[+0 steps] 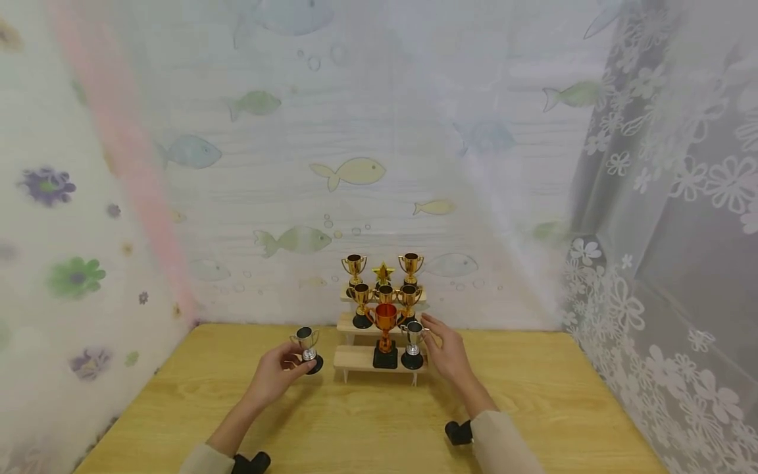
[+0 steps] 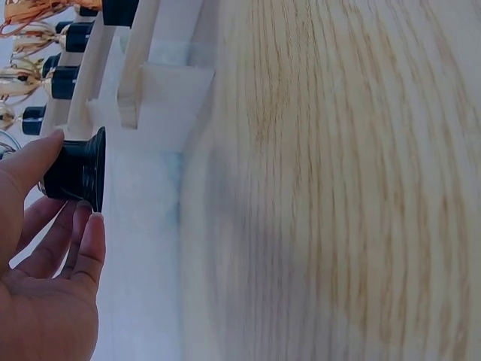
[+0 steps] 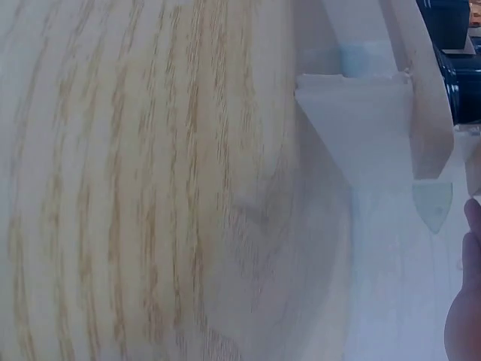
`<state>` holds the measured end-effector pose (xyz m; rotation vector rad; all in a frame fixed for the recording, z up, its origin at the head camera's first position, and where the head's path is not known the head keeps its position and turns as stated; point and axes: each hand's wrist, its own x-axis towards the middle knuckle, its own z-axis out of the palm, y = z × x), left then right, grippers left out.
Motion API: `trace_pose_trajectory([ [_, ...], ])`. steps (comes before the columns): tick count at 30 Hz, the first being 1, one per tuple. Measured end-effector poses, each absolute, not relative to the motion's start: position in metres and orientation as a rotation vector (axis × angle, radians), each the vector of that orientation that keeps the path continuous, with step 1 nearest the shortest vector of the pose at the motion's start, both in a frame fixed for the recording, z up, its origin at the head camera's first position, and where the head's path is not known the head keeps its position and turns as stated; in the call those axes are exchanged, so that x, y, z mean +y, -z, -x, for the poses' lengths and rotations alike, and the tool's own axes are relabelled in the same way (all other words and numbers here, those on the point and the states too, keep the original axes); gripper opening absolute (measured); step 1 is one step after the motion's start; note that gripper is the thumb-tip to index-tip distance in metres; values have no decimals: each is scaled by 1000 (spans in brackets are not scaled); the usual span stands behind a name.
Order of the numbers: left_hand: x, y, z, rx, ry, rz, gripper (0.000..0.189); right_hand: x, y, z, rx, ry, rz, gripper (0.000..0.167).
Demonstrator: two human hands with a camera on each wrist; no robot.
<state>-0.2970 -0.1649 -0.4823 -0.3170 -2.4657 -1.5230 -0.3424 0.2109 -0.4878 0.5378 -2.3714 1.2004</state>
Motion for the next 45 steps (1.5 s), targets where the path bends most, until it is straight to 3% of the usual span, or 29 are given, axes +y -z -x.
trace_pose_trajectory([
  [45, -182, 505, 309, -2560, 1558, 82, 23, 211, 484, 346, -2394, -983, -591, 35],
])
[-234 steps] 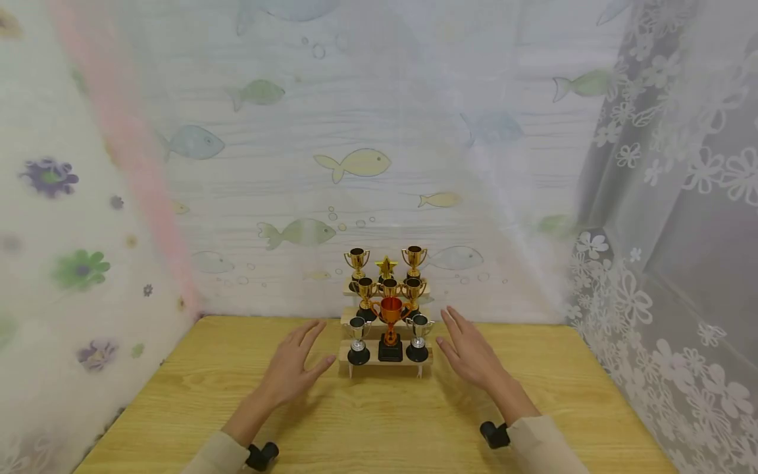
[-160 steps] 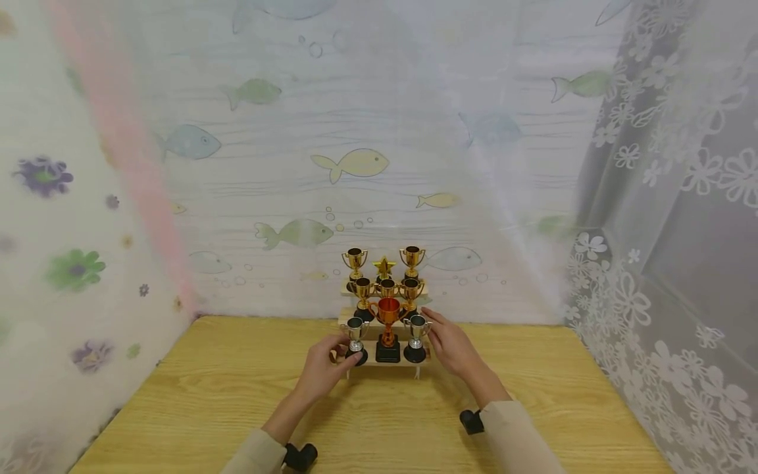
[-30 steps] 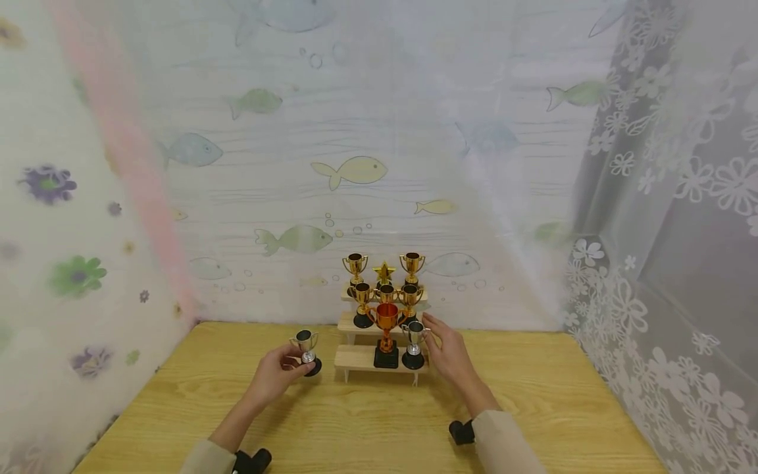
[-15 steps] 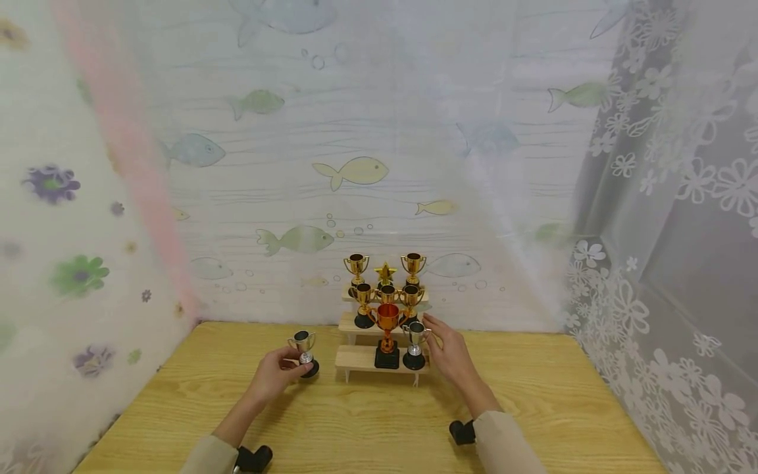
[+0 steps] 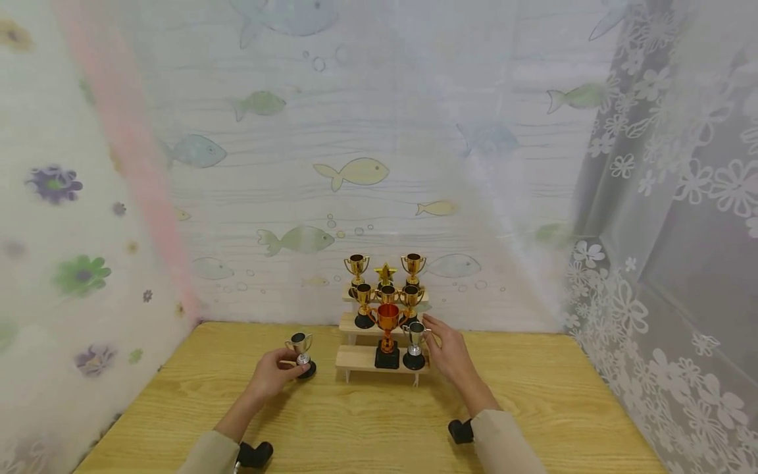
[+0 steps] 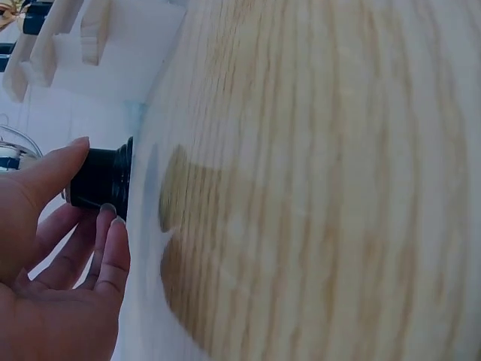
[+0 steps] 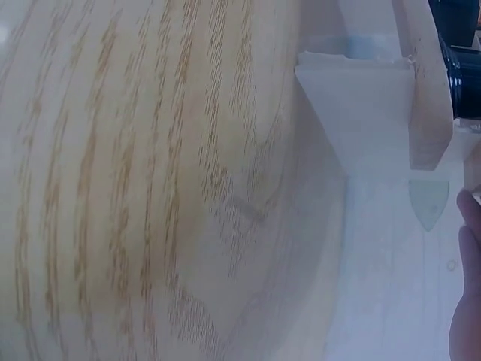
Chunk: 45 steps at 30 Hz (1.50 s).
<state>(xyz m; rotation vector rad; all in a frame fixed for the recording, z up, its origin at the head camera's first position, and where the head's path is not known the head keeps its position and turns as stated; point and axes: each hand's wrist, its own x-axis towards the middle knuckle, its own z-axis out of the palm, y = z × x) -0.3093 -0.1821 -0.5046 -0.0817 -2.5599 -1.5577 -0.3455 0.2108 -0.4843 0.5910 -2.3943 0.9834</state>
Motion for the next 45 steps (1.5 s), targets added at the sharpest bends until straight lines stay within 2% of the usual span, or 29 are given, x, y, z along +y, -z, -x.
trace_pose_trajectory([
  [22, -183, 509, 309, -2579, 1543, 64, 25, 214, 484, 347, -2392, -972, -604, 35],
  [28, -184, 507, 305, -2582, 1538, 62, 29, 213, 483, 346, -2392, -972, -615, 36],
  [36, -191, 502, 289, -2586, 1490, 46, 44, 213, 481, 346, -2399, -982, -610, 35],
  [45, -192, 492, 271, -2595, 1480, 77, 34, 213, 481, 346, -2387, -980, -617, 35],
])
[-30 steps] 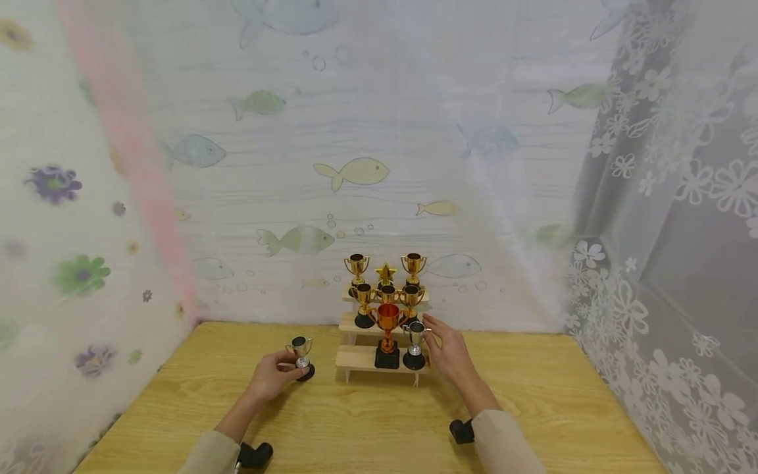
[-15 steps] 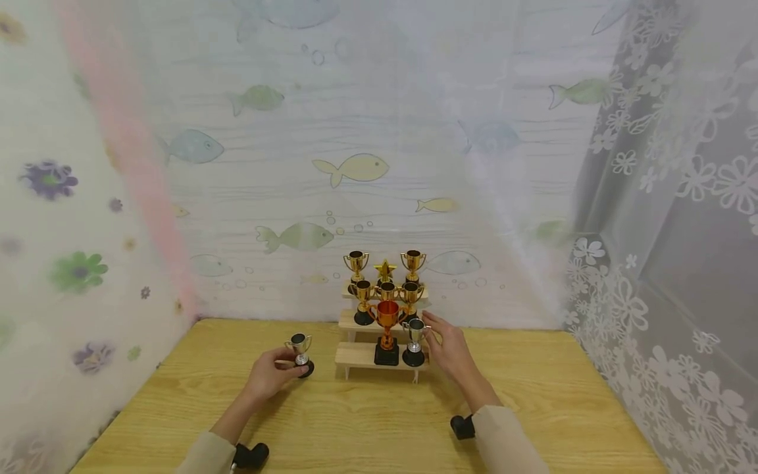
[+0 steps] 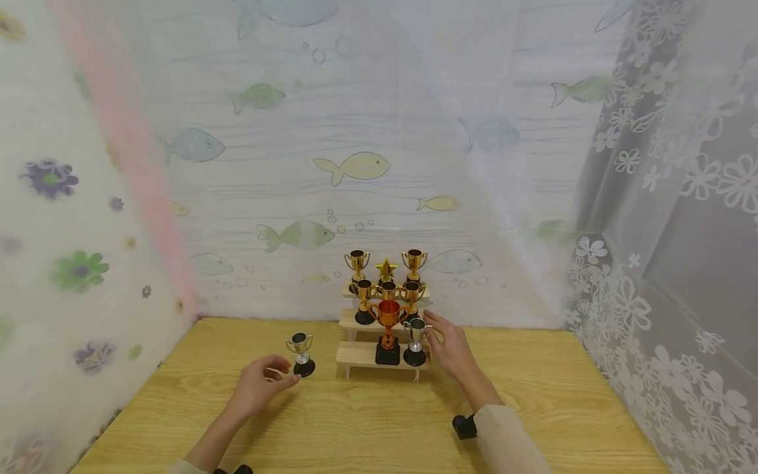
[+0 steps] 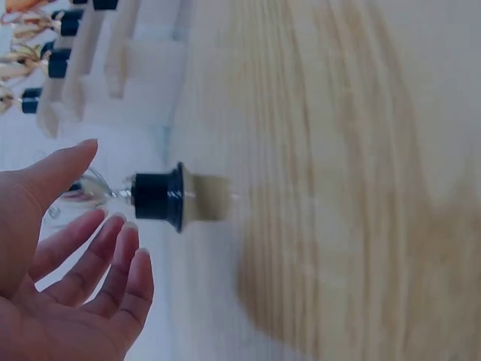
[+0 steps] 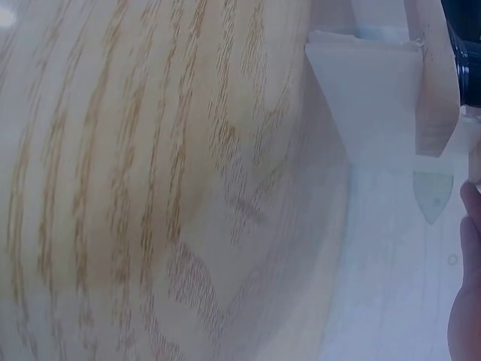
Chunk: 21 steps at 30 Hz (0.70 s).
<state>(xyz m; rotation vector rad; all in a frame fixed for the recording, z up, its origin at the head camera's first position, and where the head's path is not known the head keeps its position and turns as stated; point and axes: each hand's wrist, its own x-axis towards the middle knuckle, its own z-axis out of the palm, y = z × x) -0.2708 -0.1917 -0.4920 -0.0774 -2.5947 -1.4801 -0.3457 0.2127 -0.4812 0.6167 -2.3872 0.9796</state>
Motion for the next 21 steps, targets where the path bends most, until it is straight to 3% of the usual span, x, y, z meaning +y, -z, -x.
trace_pose_trajectory([
  [8, -172, 479, 262, -2573, 1553, 298, 31, 214, 481, 346, -2400, -1000, -610, 35],
  [21, -135, 471, 270, -2553, 1508, 527, 52, 214, 482, 347, -2391, -1000, -618, 34],
])
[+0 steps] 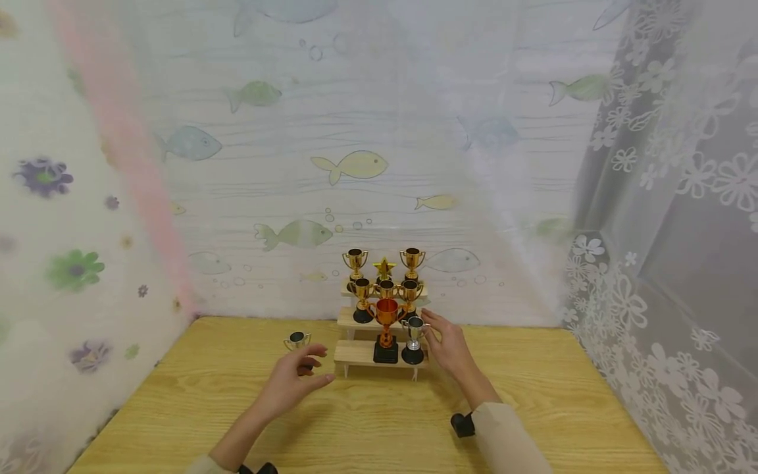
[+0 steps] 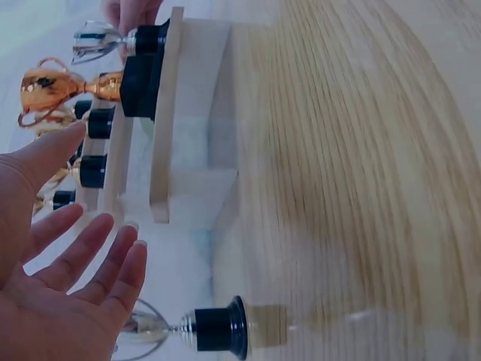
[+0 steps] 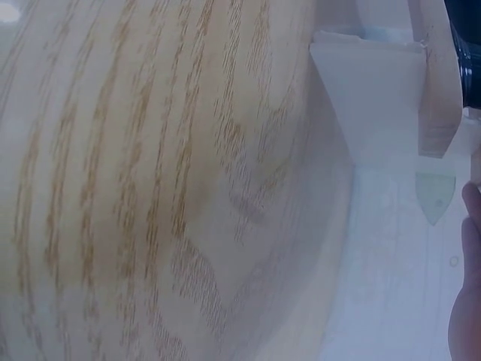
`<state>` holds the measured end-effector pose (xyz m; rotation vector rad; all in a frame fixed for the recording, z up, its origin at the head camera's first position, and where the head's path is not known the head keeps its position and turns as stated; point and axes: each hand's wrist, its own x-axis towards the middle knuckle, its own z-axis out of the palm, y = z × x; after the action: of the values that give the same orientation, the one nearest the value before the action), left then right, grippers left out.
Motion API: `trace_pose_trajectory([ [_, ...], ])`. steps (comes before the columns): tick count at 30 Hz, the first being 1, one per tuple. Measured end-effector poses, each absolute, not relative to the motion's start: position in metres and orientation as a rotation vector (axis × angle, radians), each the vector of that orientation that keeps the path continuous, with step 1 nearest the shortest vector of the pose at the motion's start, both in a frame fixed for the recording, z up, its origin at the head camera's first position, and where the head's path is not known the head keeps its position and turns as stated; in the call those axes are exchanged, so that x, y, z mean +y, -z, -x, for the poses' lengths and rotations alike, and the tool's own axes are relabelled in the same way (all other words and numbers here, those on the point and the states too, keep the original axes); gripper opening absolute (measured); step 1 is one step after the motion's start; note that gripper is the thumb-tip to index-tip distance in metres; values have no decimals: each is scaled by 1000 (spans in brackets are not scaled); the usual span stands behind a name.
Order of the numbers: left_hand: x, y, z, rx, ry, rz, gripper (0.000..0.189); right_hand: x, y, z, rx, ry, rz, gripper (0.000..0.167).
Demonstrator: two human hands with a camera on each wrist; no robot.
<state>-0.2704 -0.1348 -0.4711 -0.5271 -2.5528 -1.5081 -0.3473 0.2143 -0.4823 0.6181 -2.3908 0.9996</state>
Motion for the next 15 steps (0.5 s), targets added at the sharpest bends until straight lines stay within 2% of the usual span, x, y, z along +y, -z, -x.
trace_pose_trajectory([
  [5, -121, 470, 274, -2545, 1498, 595, 60, 215, 483, 348, -2400, -993, -605, 35],
  [15, -89, 468, 283, -2494, 1536, 662, 63, 214, 482, 346, -2392, -995, -616, 35],
])
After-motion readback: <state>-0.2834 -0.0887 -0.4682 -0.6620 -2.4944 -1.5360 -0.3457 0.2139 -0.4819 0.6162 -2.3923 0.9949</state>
